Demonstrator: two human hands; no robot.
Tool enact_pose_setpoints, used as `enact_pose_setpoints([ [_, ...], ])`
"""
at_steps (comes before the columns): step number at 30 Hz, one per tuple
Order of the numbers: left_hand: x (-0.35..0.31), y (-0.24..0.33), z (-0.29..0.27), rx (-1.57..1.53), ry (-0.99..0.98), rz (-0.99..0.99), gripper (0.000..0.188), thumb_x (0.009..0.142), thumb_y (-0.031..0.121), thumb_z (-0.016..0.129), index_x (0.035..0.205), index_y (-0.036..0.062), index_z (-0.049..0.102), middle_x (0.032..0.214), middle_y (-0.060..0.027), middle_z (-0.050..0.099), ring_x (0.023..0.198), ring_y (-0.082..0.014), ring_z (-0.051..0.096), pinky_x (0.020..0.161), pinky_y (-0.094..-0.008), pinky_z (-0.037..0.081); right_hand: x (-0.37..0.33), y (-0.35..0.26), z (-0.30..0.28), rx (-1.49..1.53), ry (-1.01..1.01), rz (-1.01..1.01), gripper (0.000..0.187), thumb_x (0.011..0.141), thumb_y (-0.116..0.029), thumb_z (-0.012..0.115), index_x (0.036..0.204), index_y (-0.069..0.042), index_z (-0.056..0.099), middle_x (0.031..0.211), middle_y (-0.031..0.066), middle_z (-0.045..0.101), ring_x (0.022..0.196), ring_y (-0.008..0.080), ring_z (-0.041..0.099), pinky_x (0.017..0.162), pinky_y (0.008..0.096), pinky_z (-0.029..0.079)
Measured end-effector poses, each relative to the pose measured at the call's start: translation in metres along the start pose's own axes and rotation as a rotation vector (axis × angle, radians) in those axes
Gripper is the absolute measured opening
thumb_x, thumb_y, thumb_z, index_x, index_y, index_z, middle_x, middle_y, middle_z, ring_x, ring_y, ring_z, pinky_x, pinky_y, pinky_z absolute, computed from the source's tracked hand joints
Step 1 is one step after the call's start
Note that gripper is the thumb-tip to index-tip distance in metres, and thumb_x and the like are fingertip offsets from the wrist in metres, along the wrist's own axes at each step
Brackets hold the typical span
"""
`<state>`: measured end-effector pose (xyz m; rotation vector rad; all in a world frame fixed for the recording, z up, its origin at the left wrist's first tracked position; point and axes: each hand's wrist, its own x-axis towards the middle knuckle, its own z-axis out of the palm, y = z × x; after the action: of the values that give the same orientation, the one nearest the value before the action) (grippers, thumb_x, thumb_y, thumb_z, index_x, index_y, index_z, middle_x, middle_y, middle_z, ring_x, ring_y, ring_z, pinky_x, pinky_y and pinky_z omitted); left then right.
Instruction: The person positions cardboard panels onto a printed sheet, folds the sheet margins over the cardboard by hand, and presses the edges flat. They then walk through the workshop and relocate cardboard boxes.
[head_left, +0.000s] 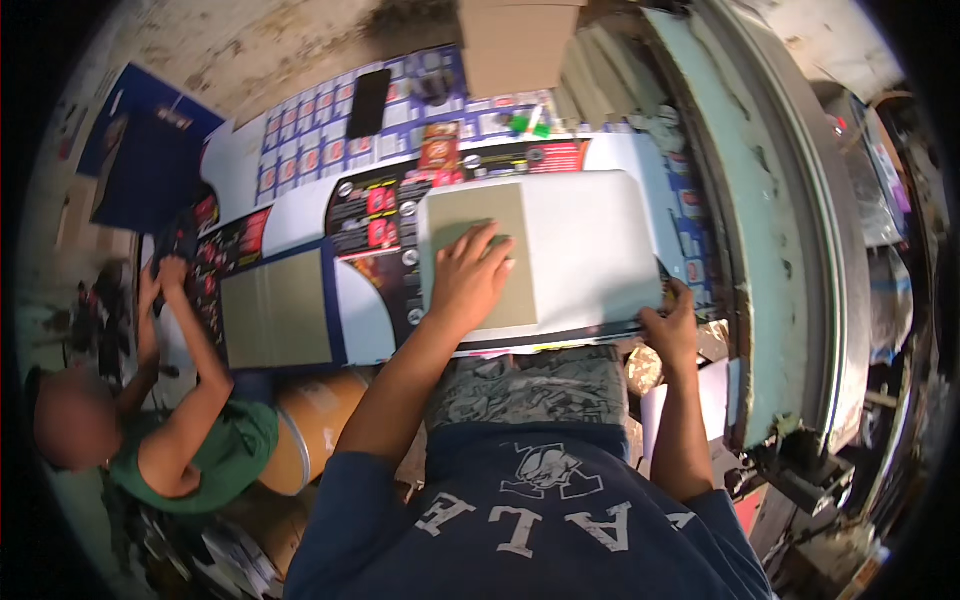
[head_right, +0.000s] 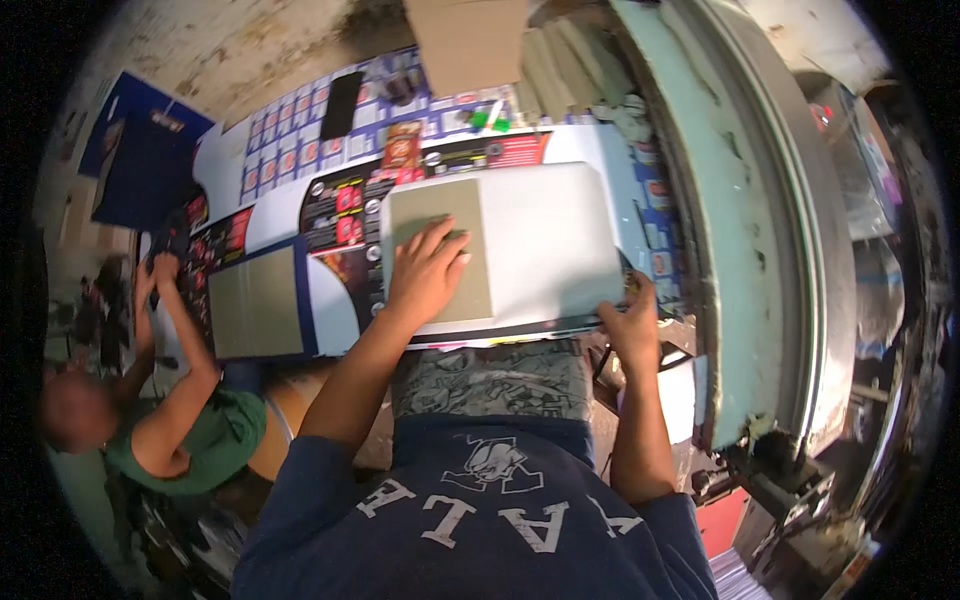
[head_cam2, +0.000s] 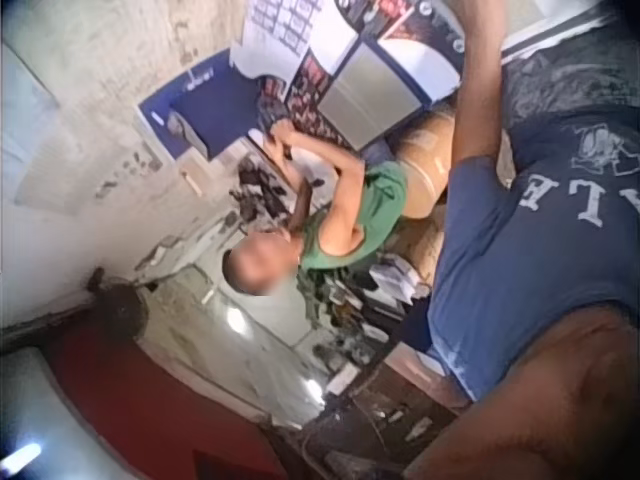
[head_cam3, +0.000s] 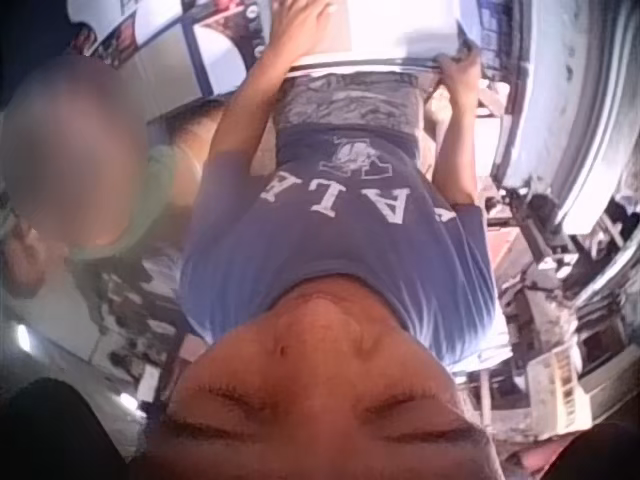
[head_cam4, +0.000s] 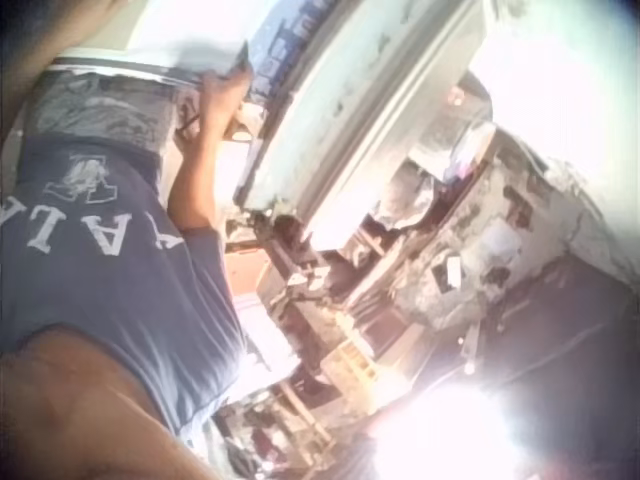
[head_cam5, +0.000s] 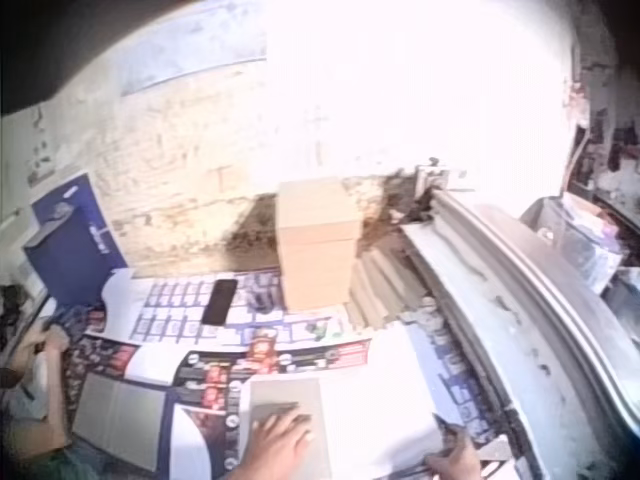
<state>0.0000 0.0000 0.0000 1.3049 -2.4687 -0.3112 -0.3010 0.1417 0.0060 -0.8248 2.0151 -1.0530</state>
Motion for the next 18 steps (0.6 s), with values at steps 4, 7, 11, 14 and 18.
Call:
enact_pose_setpoints([
  [4,0.006,0.016,0.002,0.000,0.067,-0.060,0.032,0.090,0.030,0.070,0.115,0.0102,0.066,0.141,-0.0121,0.055,0.129,-0.0319,0.052,0.103,-0.0508,0.042,0.007,0.012,-0.006,-0.223,0.051,-0.019,0.079,0.075,-0.008,0.070,0.145,0.004,0.036,0.082,0.0134,0.065,0.058,0.0195,0.061,0.054,0.0322,0.050],
  [7,0.005,0.034,0.016,0.072,0.099,-0.173,0.039,0.090,0.033,0.066,0.118,0.0063,0.061,0.144,-0.0158,0.047,0.138,-0.0321,0.042,0.109,-0.0594,0.034,0.002,0.008,0.003,-0.293,0.097,-0.130,0.080,0.075,-0.010,0.069,0.147,0.000,0.036,0.085,0.0148,0.064,0.064,0.0231,0.064,0.058,0.0348,0.053],
  [11,0.000,0.039,0.025,0.020,0.169,-0.214,0.041,0.092,0.032,0.064,0.123,0.0055,0.058,0.147,-0.0160,0.045,0.141,-0.0339,0.039,0.115,-0.0618,0.028,-0.009,-0.032,0.008,-0.330,0.038,0.068,0.078,0.077,-0.007,0.067,0.147,0.004,0.034,0.087,0.0158,0.065,0.069,0.0224,0.062,0.064,0.0351,0.053],
  [14,0.000,0.040,0.029,-0.009,0.177,-0.220,0.041,0.093,0.031,0.063,0.124,0.0052,0.058,0.149,-0.0162,0.044,0.142,-0.0345,0.039,0.116,-0.0626,0.026,-0.005,-0.024,0.006,-0.301,0.048,0.053,0.078,0.077,-0.008,0.067,0.146,0.006,0.034,0.088,0.0147,0.065,0.072,0.0207,0.062,0.067,0.0344,0.053],
  [18,0.000,0.035,0.029,-0.027,0.197,-0.241,0.039,0.095,0.032,0.061,0.122,0.0047,0.059,0.150,-0.0170,0.044,0.142,-0.0339,0.040,0.117,-0.0625,0.025,-0.001,-0.027,0.008,-0.393,0.019,0.051,0.079,0.076,-0.009,0.067,0.146,0.006,0.034,0.092,0.0151,0.066,0.075,0.0202,0.062,0.071,0.0342,0.052],
])
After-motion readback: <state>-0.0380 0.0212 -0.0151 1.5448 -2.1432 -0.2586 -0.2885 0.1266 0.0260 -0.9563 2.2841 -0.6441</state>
